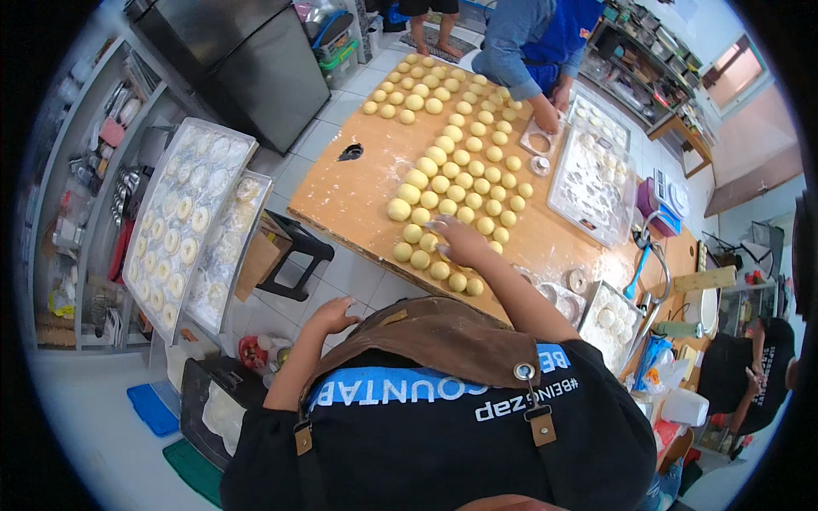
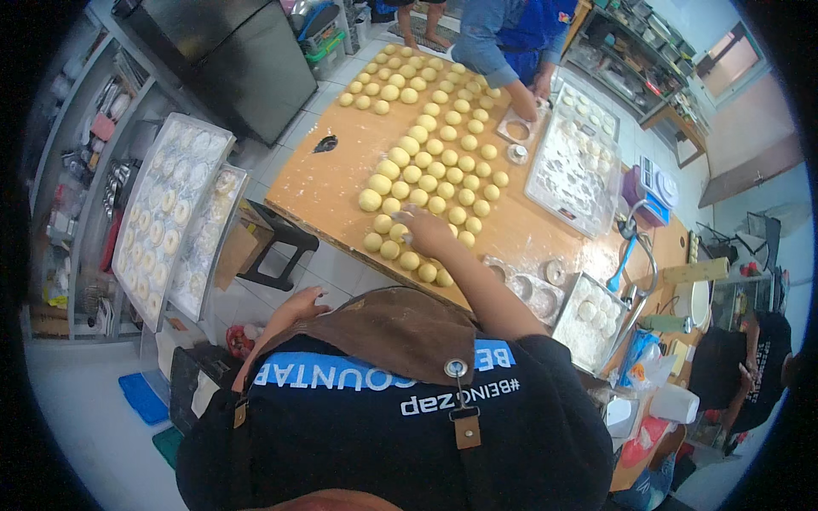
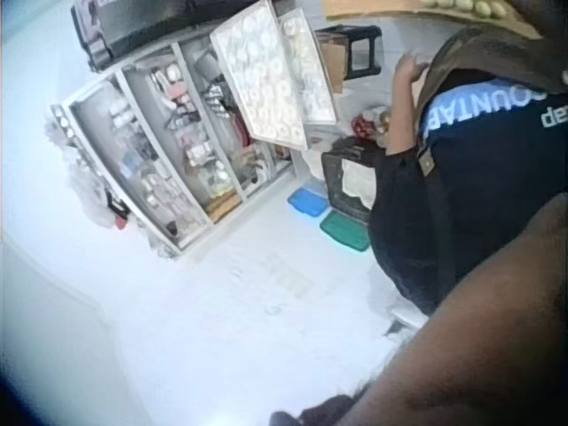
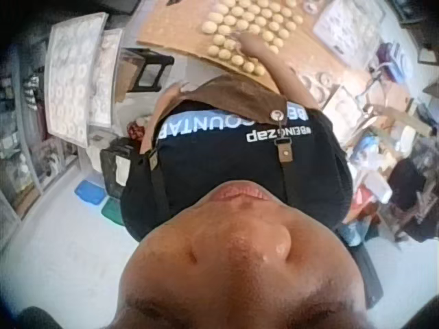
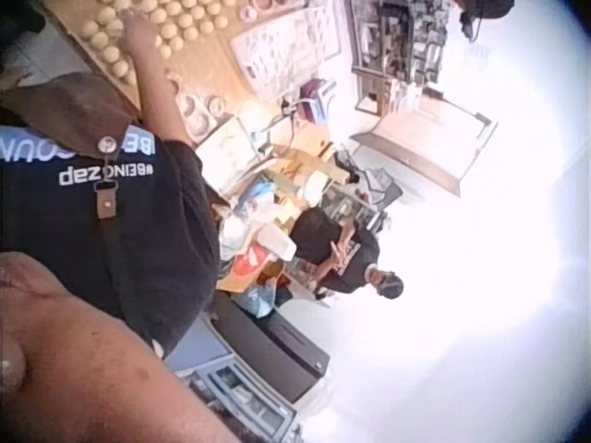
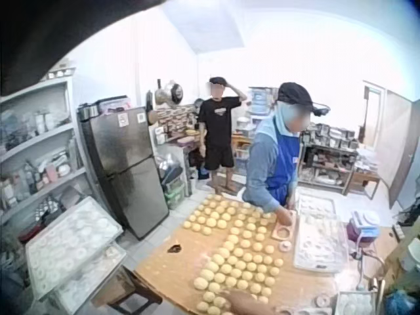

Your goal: The person prepares doughnuts by dipping dough balls into flour and arranging them in a circular pattern on a baking tray.

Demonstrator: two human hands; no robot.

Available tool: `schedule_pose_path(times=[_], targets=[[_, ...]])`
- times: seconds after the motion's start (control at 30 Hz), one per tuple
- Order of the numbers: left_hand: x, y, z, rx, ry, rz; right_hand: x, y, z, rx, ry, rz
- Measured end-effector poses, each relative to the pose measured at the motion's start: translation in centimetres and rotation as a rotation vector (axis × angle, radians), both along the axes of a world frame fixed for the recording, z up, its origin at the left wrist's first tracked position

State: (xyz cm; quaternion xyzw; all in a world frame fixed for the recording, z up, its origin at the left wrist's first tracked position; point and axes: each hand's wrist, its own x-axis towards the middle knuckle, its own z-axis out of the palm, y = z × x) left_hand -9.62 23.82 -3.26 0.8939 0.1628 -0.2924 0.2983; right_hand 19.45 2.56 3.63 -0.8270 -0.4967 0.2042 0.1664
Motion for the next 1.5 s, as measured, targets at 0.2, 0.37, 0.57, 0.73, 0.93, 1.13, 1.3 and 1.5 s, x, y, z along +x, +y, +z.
schedule_pose_path(times=[0.2, 0.37, 0.57, 0.73, 0.93, 1.13, 1.3, 1.5], targets=[[-6.7, 2.5, 0.1, -0.009, 0.013, 0.248, 1.1, 10.4, -3.4, -0.078, -0.156, 0.107], [-14.5, 2.7, -6.3, -0.166, -0.007, 0.375, 0.2, 14.2, -4.0, -0.291, -0.324, 0.164], [-13.3, 1.1, -1.6, -0.128, -0.027, 0.478, 0.3, 14.8, -5.5, -0.303, -0.338, 0.119], [-9.6, 1.5, 2.9, -0.094, 0.033, 0.487, 0.5, 14.5, -5.1, -0.246, -0.325, 0.112], [-9.7, 5.2, -4.4, -0.147, -0.007, 0.369, -0.5, 14.3, -1.3, -0.106, -0.204, 0.092], [-5.1, 5.6, -3.1, -0.225, -0.035, 0.279, -1.0, 9.9, 1.3, 0.095, -0.009, -0.074], [-5.0, 6.0, -7.8, -0.310, -0.085, 0.234, -0.5, 0.3, 2.5, 0.239, 0.115, -0.381], [0.1, 3.3, -2.6, -0.067, -0.028, -0.077, -0.1, -17.3, -0.3, 0.280, -0.077, -0.918]])
